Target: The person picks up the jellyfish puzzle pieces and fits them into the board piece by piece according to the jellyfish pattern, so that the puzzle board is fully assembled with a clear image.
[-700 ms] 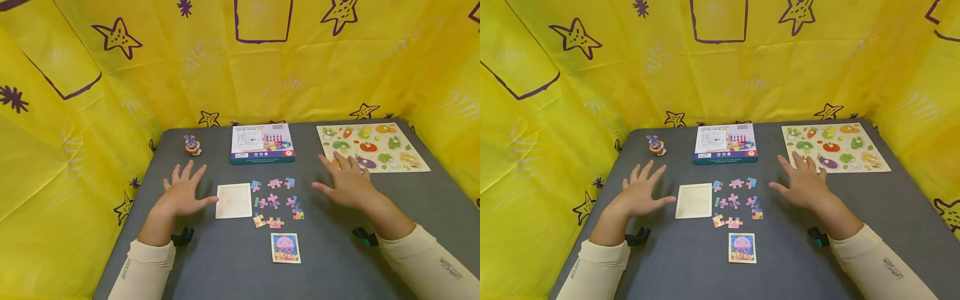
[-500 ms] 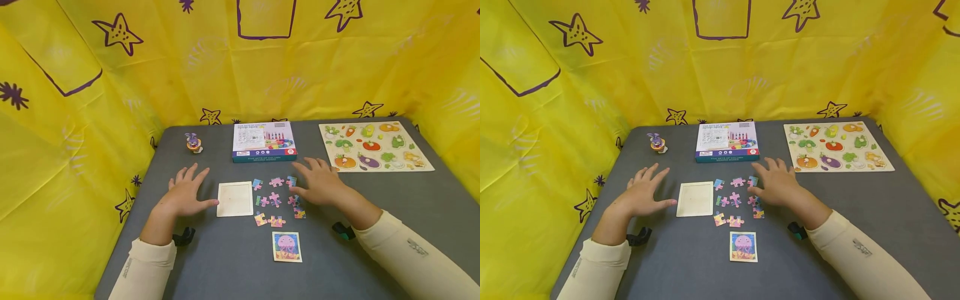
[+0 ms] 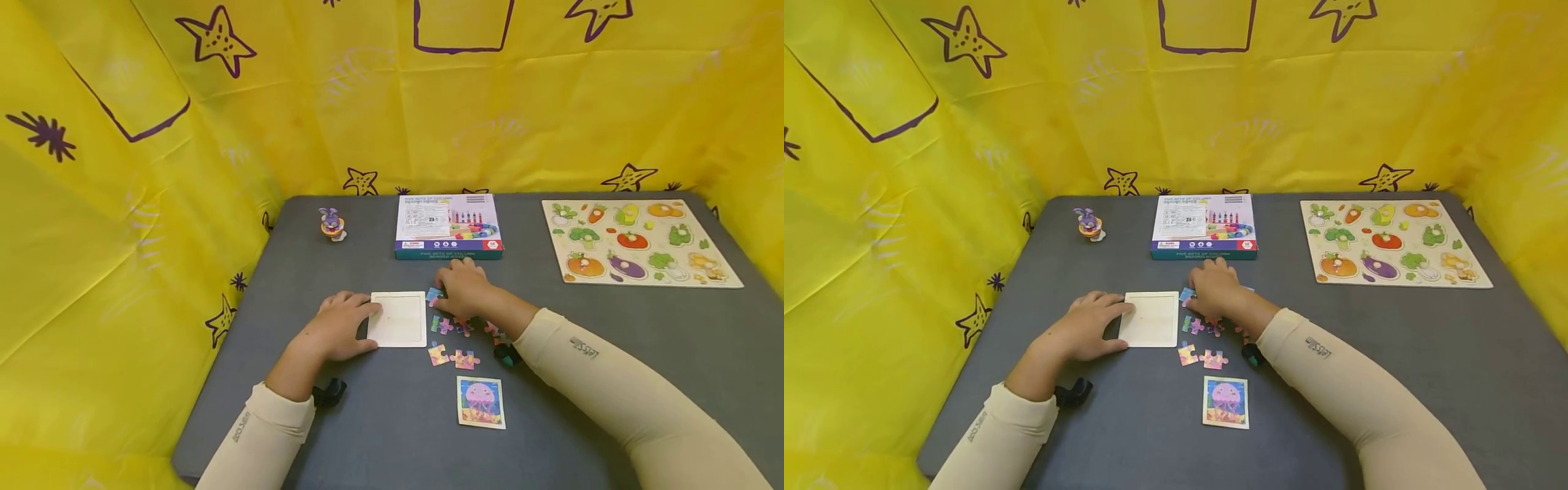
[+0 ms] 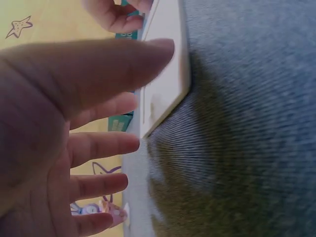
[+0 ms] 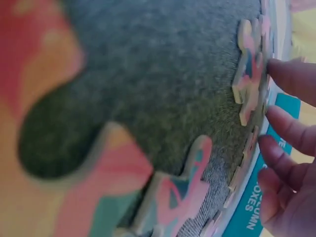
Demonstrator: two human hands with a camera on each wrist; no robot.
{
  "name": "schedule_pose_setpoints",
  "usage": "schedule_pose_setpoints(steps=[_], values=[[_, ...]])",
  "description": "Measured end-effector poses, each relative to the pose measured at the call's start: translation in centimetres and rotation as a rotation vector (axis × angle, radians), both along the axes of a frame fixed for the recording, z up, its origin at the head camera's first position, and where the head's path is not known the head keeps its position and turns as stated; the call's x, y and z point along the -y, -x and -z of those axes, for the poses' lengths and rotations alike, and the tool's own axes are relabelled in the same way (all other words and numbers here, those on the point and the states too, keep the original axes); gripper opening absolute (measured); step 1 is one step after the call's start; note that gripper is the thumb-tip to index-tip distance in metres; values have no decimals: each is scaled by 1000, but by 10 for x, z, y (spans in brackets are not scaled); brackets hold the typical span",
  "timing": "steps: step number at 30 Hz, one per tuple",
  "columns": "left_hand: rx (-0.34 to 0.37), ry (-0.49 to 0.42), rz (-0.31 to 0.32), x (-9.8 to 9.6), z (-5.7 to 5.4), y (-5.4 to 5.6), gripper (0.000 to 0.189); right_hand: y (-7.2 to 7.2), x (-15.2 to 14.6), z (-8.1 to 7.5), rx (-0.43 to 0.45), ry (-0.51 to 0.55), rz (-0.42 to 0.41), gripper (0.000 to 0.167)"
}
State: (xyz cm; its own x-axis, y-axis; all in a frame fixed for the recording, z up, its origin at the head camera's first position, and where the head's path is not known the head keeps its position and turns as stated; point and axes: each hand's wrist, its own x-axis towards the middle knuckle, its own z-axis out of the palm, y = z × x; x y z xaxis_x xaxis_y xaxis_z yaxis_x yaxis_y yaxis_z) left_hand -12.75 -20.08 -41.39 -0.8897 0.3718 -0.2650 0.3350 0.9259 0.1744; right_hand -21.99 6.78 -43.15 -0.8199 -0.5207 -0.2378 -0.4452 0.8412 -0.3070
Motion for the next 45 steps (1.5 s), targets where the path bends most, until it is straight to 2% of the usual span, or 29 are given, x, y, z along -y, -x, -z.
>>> schedule_pose_setpoints(steps=[3, 7, 12, 16, 22, 27, 30, 36, 40, 45], values=[[15, 4, 0, -1, 2, -1, 66, 3, 1, 1, 8, 34, 2, 37], [17, 2, -9, -1, 5, -3, 64, 5, 1, -3, -40, 98, -15, 31], [5, 4, -14, -1, 7, -2, 65, 0, 20, -11, -79, 162, -119, 31], [-12, -20, -9, -2, 6, -2, 65, -8, 45, -9, -75, 136, -193, 32], [-14, -48, 14, -4, 6, -3, 68, -13, 75, 1, -104, 115, -233, 22], [-4, -20, 19, -6, 7, -3, 73, -11, 88, 4, -140, 116, -223, 22], [-12, 5, 17, -7, 8, -3, 74, -10, 91, 3, -127, 94, -197, 30], [-13, 43, -2, -8, 10, 0, 77, -2, 73, -7, -66, 64, -148, 39], [-8, 58, -20, -7, 10, 1, 78, 9, 44, -17, -32, 49, -100, 39], [3, 64, -31, -6, 9, 1, 78, 20, -1, -21, -12, 15, -42, 36]])
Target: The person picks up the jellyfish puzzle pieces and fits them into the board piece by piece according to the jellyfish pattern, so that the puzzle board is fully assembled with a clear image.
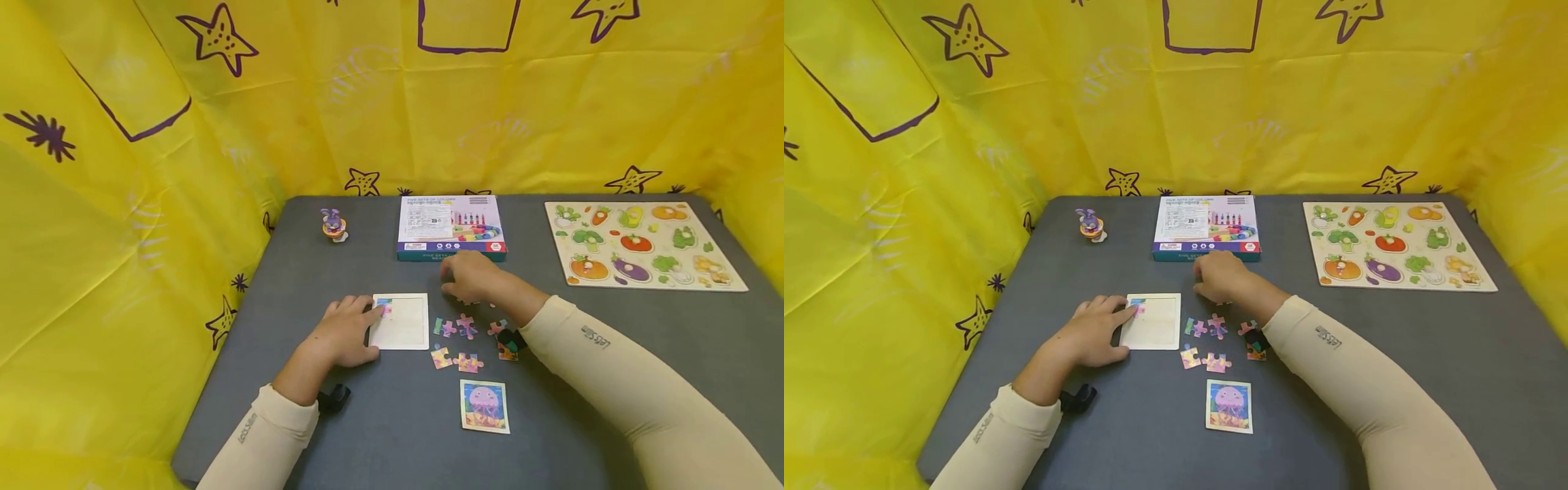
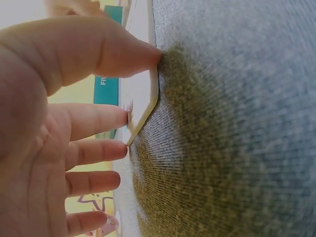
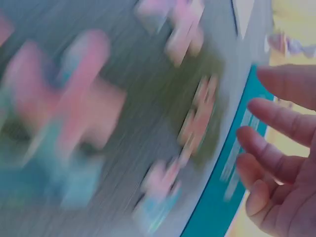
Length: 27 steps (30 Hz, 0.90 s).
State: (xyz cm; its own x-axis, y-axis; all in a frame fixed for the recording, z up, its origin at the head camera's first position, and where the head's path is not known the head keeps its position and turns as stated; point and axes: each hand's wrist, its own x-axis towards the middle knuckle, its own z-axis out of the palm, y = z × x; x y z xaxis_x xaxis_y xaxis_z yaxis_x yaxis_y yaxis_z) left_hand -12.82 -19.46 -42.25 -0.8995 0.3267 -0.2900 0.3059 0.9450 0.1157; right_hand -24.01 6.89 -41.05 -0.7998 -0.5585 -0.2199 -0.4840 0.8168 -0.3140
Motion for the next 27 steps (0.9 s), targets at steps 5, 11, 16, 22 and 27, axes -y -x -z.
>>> schedule_pose_setpoints(steps=[5, 11, 16, 22, 27], values=[[-2, 4, -3, 1, -1, -1, 77, 1, -30, 9, 13, -22, 14, 33], [-11, -3, 39, -1, 0, 1, 77, -4, -44, 17, 32, 50, 26, 21], [-20, -11, 53, -1, 1, 1, 77, -3, -40, 11, 34, 141, 66, 16], [-10, -5, 45, -1, 0, 0, 76, -1, -7, -1, 125, 248, 46, 8], [-12, 6, 44, -2, 0, 1, 75, -3, 32, 2, 206, 282, -19, 6]])
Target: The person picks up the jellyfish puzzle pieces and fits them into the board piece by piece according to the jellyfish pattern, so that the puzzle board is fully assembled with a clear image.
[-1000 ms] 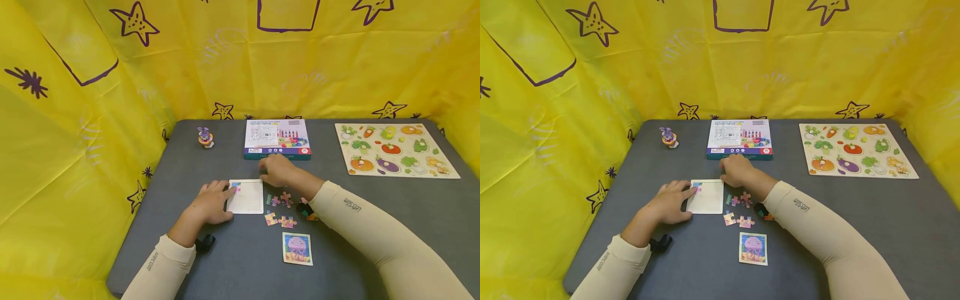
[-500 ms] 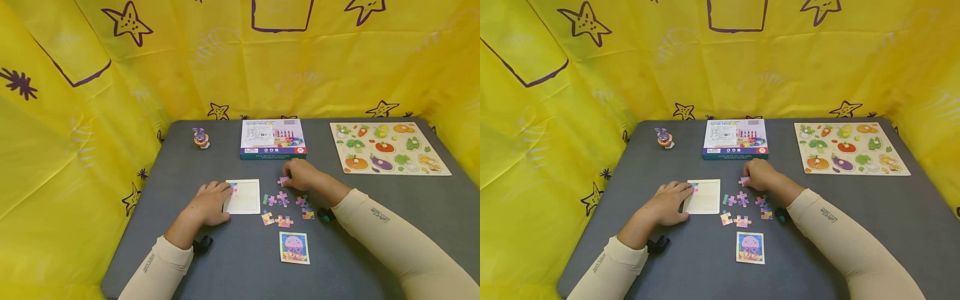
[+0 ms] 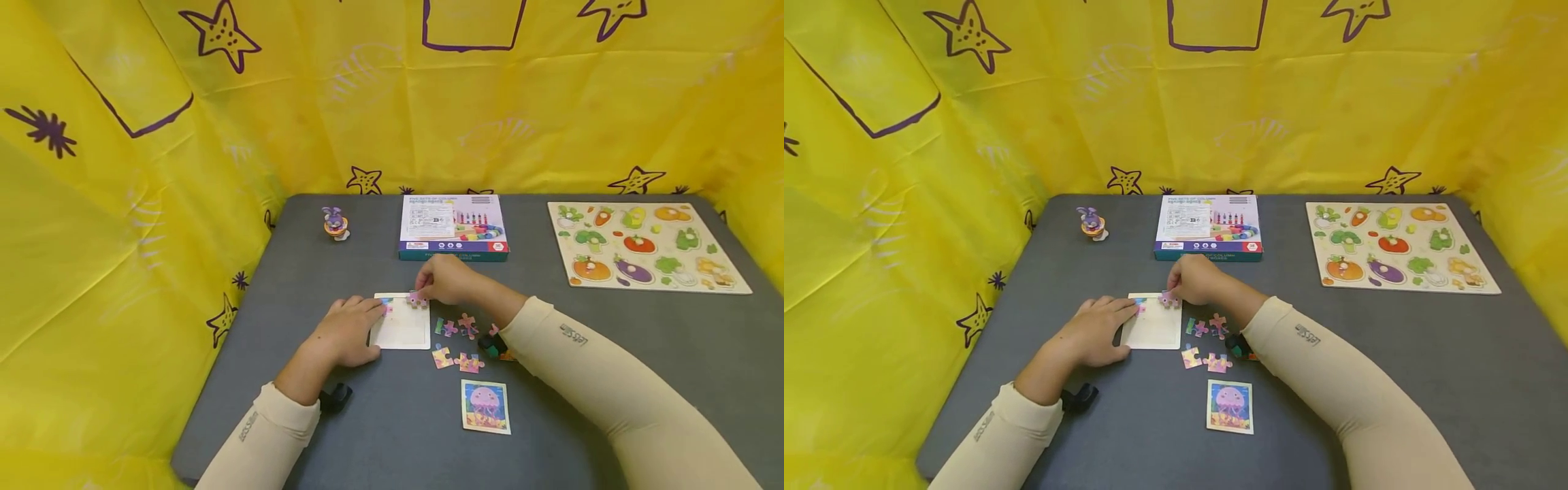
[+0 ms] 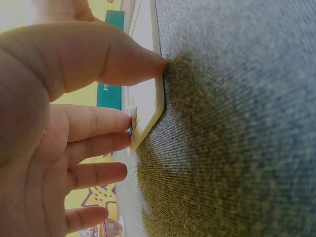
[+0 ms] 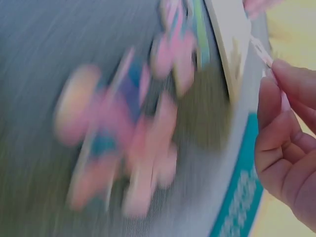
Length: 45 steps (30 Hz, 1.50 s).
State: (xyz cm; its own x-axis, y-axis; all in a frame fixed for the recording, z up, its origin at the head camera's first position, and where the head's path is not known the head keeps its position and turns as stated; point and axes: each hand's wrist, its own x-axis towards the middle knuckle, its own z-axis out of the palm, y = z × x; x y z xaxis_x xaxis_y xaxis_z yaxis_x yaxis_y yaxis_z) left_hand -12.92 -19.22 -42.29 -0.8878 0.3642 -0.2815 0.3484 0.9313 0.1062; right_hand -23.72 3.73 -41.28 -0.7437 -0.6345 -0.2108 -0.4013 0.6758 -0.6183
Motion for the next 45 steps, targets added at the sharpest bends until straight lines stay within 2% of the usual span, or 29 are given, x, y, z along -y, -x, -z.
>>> schedule_pose_setpoints(steps=[3, 8, 16, 20, 25, 29, 33, 37, 40, 45], values=[[-3, -2, 2, -2, 0, 1, 76, 0, 17, 5, 35, -2, -1, 5], [-19, -30, 6, -5, 2, 3, 78, 0, 32, 14, 58, -41, 52, 7], [-73, 19, 7, -10, 2, 4, 74, 0, 35, 12, -20, -82, 27, 8], [-108, 51, 25, -17, 0, 4, 70, 4, 15, 5, -63, -94, 54, 8], [-124, 102, 31, -22, -2, 5, 65, 11, -30, -5, -103, -119, 75, 8], [-127, 113, 31, -21, -1, 4, 65, 13, -71, -6, -137, -170, 66, 6], [-120, 115, 17, -20, 1, 3, 68, 10, -103, -1, -117, -228, 79, 16], [-101, 123, 6, -22, 1, 2, 67, 4, -118, 8, -102, -231, 82, 25], [-94, 129, 8, -26, 0, 3, 63, 0, -122, 13, -107, -202, 98, 23], [-117, 135, 30, -34, 0, 5, 59, -1, -120, 14, -92, -127, 177, 13]])
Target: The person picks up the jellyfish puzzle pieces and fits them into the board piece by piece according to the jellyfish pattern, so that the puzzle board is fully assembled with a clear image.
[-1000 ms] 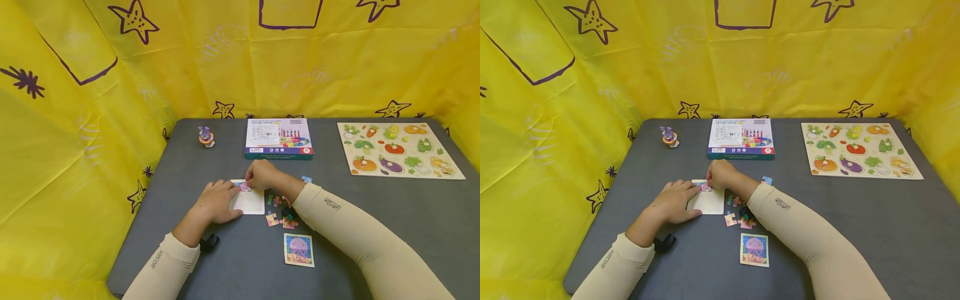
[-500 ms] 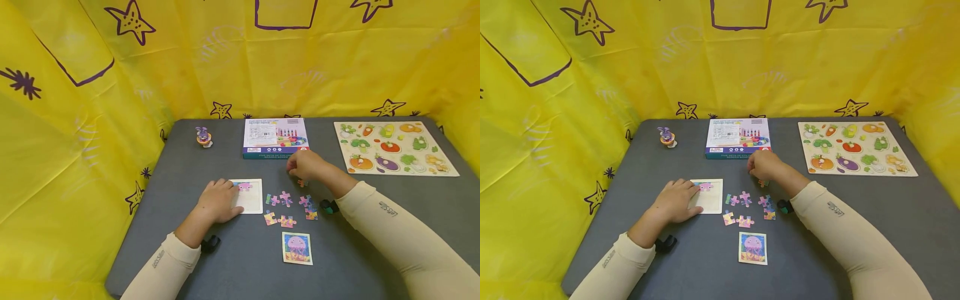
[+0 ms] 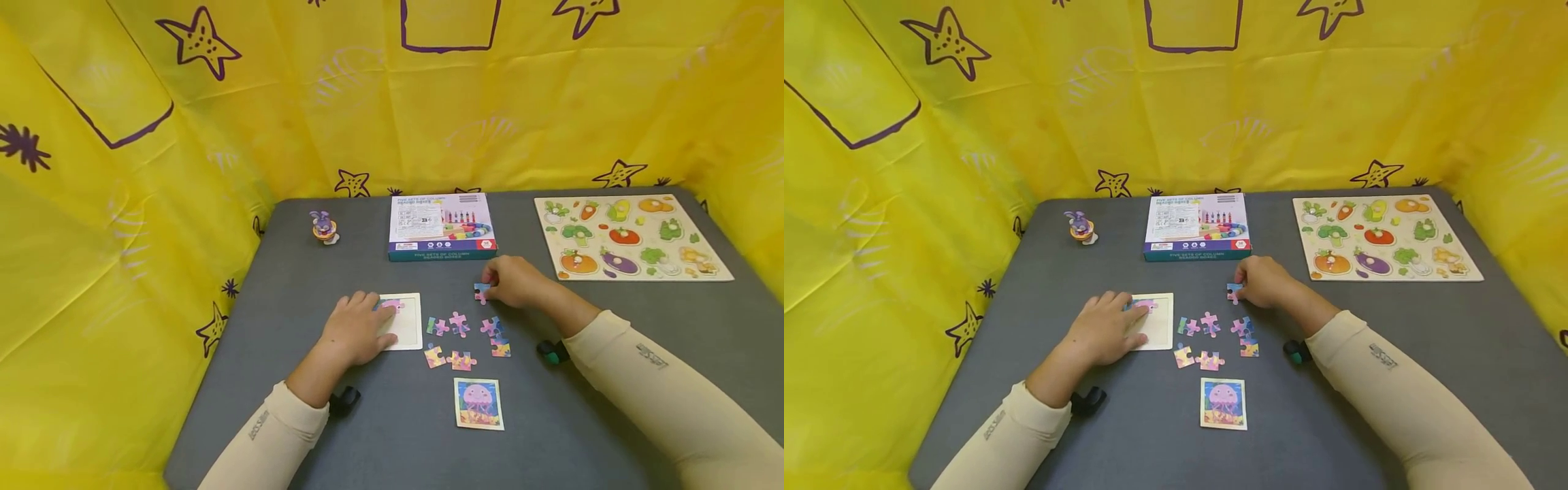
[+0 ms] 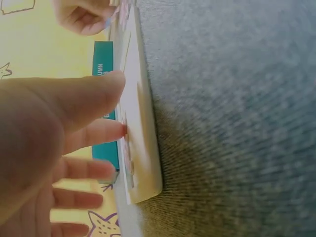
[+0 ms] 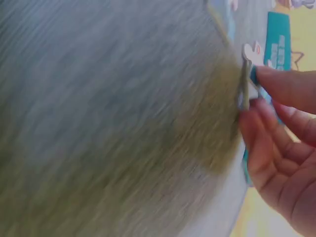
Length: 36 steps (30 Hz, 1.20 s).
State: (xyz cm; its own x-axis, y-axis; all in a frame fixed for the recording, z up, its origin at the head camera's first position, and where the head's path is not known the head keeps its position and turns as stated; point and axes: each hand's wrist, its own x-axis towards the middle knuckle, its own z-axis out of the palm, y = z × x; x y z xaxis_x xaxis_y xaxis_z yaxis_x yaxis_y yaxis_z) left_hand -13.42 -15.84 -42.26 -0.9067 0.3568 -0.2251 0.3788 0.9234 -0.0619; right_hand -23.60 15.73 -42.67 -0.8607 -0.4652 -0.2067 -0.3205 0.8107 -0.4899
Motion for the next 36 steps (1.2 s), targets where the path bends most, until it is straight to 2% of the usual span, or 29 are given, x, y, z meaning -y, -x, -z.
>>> schedule_pose_setpoints(steps=[3, 9, 14, 19, 24, 36], values=[[-10, -35, 30, -1, 1, 0, 58, 2, 12, -3, 29, 70, 15, 5], [-7, -65, 46, -2, 3, -2, 61, 0, 58, -10, 173, 215, -3, 5], [10, -61, 43, -4, 2, -1, 62, -3, 98, -3, 225, 237, -49, 4], [7, -54, 63, -6, 2, 0, 59, -4, 121, 4, 171, 162, -69, 5], [7, -22, 64, -7, 3, 0, 58, -6, 128, 3, 99, 79, -66, 9], [-6, 25, 63, -11, 3, -3, 62, -3, 125, 7, 73, 53, -45, 14]])
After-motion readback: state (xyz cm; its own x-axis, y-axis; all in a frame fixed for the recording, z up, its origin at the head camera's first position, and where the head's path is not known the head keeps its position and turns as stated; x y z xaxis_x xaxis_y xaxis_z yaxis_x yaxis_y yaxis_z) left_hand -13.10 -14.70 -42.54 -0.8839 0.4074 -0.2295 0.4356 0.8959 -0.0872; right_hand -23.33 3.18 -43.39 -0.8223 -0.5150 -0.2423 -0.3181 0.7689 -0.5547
